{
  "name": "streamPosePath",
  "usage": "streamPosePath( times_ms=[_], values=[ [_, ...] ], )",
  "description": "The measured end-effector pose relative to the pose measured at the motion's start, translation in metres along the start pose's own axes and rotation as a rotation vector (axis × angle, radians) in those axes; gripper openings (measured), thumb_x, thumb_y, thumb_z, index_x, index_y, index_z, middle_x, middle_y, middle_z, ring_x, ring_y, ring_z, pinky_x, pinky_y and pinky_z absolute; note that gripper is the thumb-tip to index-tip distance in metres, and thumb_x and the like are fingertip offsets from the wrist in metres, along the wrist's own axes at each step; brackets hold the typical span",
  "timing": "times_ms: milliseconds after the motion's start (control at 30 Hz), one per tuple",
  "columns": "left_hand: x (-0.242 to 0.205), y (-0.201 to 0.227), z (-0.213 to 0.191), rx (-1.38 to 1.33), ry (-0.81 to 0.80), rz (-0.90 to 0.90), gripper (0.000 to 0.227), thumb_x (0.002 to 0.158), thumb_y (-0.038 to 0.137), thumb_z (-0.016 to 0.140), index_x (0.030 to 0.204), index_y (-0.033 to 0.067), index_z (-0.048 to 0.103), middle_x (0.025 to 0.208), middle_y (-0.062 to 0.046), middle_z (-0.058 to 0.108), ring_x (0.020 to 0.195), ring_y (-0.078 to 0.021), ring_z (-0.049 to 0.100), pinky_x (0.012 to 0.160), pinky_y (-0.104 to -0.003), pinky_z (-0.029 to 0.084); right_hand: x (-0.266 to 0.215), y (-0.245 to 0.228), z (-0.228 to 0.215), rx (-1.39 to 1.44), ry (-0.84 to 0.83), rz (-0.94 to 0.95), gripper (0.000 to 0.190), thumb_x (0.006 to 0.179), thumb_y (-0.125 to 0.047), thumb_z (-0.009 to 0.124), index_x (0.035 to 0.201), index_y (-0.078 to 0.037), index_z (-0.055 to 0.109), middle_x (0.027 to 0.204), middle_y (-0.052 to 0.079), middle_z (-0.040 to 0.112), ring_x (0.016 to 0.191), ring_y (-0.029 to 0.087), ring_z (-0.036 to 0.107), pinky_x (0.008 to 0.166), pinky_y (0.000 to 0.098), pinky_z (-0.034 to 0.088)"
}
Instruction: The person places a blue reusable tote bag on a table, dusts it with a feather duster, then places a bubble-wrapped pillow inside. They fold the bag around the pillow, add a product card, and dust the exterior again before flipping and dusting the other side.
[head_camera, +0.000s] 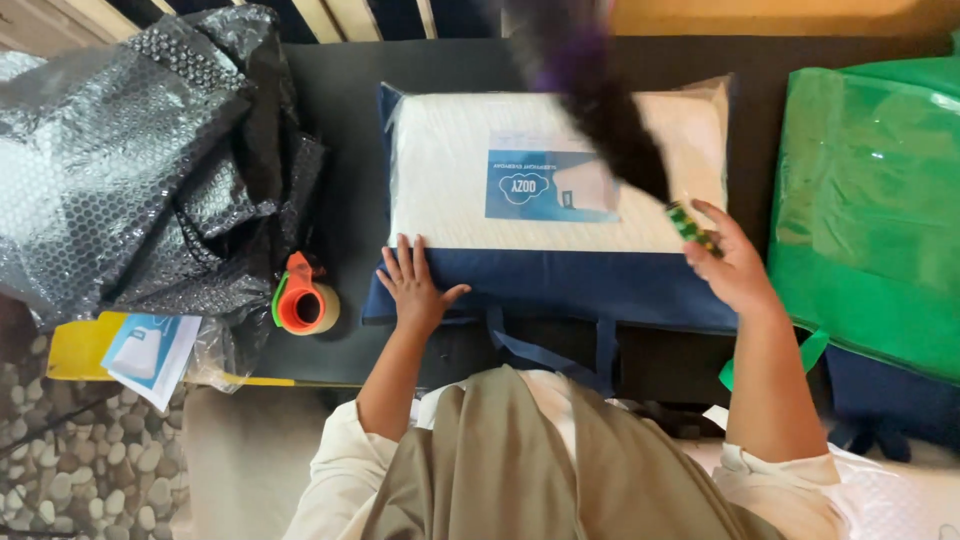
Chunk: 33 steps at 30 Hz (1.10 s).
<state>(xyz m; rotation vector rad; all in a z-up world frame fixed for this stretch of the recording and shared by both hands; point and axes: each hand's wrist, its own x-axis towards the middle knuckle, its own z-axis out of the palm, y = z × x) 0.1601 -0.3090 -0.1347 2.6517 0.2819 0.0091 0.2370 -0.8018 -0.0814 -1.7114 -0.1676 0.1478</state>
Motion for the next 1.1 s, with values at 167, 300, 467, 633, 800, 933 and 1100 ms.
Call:
streamPosePath(
  times_ms=[167,300,467,633,800,933,1100],
  values=[
    [0.012,-0.047,0.028,0.101,0.107,0.195,0.101,0.07,0.056,0.086,0.148,0.0111,0.041,0.153,-0.02,0.032,0.142,-0.0509,0.025,0.109,-0.074,0.019,0.026,-0.064,0.081,-0.188,-0.381,0.183,0.04,0.094,-0.014,0.07,0.133,-0.006,0.068,0.068,0.015,0.071,0.059,0.018,0.059,0.055,0.0306,0.049],
    [0.016,-0.047,0.028,0.084,-0.016,0.142,0.131,0.071,0.07,0.079,0.166,0.0085,0.014,0.171,-0.024,0.0,0.152,-0.0575,-0.004,0.115,-0.078,0.009,0.058,-0.022,0.092,-0.236,-0.283,0.179,0.043,0.099,-0.015,0.068,0.139,-0.002,0.063,0.066,0.012,0.064,0.059,0.016,0.052,0.058,0.0257,0.044],
    [0.014,-0.04,0.01,0.077,-0.169,0.107,0.124,0.08,0.067,0.074,0.167,0.0103,0.005,0.171,-0.023,-0.008,0.152,-0.0559,-0.012,0.113,-0.08,0.001,0.07,-0.032,0.115,-0.361,0.031,0.086,0.04,0.105,-0.026,0.071,0.145,-0.024,0.065,0.075,0.009,0.065,0.064,0.017,0.059,0.061,0.0287,0.048],
    [0.018,-0.038,0.001,0.082,-0.31,0.075,0.119,0.087,0.066,0.068,0.167,0.0141,-0.002,0.171,-0.02,-0.015,0.152,-0.0524,-0.019,0.109,-0.083,-0.008,0.053,-0.049,0.12,-0.182,-0.076,0.187,0.04,0.104,-0.016,0.064,0.144,-0.015,0.062,0.063,0.01,0.056,0.055,0.015,0.047,0.049,0.0255,0.04],
    [0.017,-0.037,-0.001,0.072,-0.3,0.095,0.118,0.089,0.065,0.067,0.167,0.0133,-0.004,0.17,-0.021,-0.017,0.152,-0.0539,-0.018,0.109,-0.084,-0.006,0.051,-0.043,0.121,-0.23,-0.2,0.224,0.038,0.101,-0.015,0.067,0.138,-0.009,0.066,0.065,0.011,0.063,0.062,0.015,0.053,0.053,0.0242,0.043],
    [0.012,-0.032,0.0,0.066,-0.305,0.07,0.116,0.09,0.064,0.066,0.167,0.0124,-0.004,0.17,-0.02,-0.018,0.152,-0.053,-0.019,0.109,-0.083,-0.006,0.07,-0.029,0.122,-0.43,-0.028,0.149,0.04,0.107,-0.026,0.068,0.146,-0.025,0.065,0.076,0.007,0.067,0.073,0.015,0.061,0.067,0.0315,0.048],
    [0.009,-0.022,0.002,0.074,-0.259,0.012,0.113,0.092,0.06,0.067,0.167,0.0135,-0.004,0.17,-0.018,-0.019,0.152,-0.0524,-0.019,0.109,-0.084,-0.002,0.076,-0.048,0.116,-0.314,-0.054,0.029,0.042,0.105,-0.022,0.069,0.146,-0.025,0.064,0.076,0.009,0.066,0.067,0.014,0.06,0.059,0.0258,0.049]
  ],
)
